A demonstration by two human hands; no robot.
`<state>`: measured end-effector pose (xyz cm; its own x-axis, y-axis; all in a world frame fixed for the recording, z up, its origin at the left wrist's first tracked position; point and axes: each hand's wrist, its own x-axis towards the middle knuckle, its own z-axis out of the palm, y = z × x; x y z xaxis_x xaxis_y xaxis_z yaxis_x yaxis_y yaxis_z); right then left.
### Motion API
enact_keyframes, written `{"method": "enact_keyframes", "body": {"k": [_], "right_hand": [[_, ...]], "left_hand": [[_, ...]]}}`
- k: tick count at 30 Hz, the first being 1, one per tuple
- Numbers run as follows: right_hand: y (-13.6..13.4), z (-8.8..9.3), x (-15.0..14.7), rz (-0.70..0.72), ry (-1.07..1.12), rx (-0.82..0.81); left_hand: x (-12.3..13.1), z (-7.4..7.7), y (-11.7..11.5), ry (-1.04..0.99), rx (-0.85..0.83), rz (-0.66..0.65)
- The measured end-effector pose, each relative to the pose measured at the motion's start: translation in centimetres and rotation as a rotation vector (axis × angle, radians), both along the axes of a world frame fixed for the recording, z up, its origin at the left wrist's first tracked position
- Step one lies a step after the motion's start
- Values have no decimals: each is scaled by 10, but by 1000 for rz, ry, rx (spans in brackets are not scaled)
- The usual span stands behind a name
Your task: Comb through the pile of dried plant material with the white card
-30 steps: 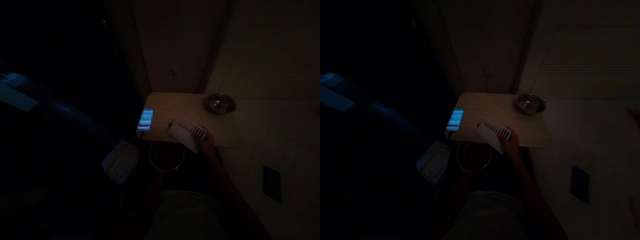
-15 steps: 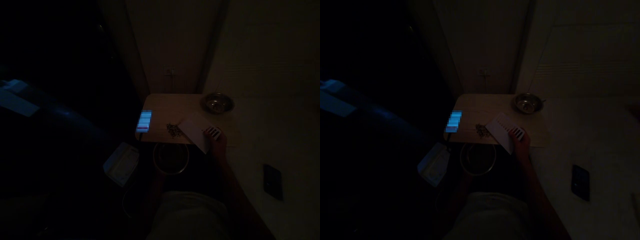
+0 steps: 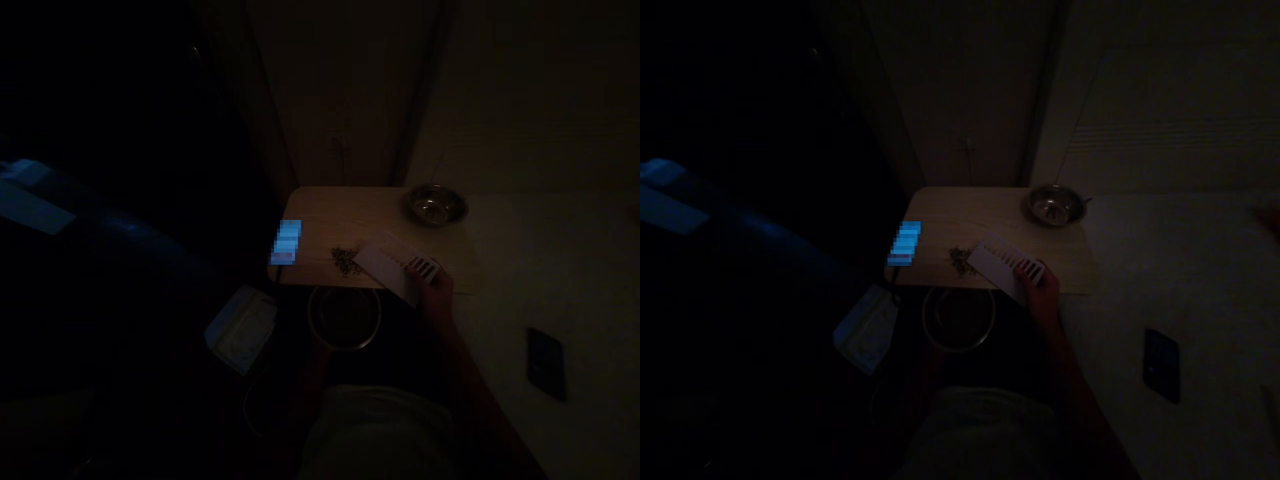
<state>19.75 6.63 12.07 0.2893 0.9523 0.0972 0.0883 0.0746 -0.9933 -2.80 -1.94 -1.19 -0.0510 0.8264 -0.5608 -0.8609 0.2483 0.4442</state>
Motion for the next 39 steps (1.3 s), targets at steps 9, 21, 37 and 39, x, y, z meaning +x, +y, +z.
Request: {"method": "enact_keyframes", "body": {"k": [9,21,37,39], "right_hand": [[-2,-5,-7,121,-76,-50],[-5,-7,-11,175,-151,-61],[-3,-6,-9,184,-119,-97],[-3,-5,-8,178,-111,-94]], "left_hand": [[-9,-26,-4,-3,-87,227],[2,2,4,-164,-47,119],[1,14,6,-192,-86,140],[2,16,6,-187,-86,140]]}}
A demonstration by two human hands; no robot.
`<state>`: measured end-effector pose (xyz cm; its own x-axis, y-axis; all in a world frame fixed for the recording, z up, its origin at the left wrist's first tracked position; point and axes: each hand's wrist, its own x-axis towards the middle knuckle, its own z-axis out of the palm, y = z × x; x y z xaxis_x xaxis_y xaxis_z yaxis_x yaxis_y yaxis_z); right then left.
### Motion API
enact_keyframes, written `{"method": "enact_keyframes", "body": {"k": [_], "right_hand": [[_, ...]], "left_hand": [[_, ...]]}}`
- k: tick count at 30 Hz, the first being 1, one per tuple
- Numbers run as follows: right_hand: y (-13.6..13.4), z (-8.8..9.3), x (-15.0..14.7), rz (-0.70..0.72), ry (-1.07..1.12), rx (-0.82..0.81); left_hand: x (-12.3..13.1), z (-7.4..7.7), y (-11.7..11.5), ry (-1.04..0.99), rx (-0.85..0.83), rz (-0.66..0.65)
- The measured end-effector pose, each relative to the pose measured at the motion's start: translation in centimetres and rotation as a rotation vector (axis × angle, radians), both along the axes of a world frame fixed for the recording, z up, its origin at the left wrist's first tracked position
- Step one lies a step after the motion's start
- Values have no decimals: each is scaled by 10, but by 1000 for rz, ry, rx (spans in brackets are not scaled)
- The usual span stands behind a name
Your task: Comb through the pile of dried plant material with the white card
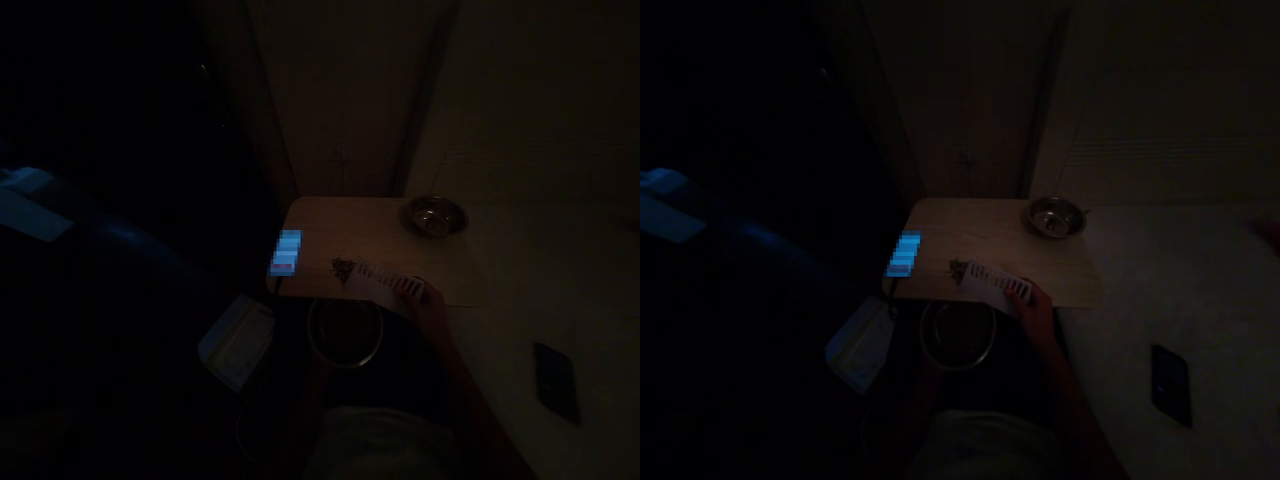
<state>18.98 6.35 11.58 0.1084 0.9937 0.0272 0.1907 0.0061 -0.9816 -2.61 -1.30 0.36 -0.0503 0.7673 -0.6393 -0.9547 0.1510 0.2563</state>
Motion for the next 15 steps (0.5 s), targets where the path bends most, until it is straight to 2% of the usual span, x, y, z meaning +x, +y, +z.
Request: {"method": "enact_keyframes", "body": {"k": [9,15], "right_hand": [[-1,1,4,2,-1,-32],[-1,1,4,-15,5,-31]], "left_hand": [[2,10,2,19,9,-5],[1,11,-1,32,-1,-3]]}}
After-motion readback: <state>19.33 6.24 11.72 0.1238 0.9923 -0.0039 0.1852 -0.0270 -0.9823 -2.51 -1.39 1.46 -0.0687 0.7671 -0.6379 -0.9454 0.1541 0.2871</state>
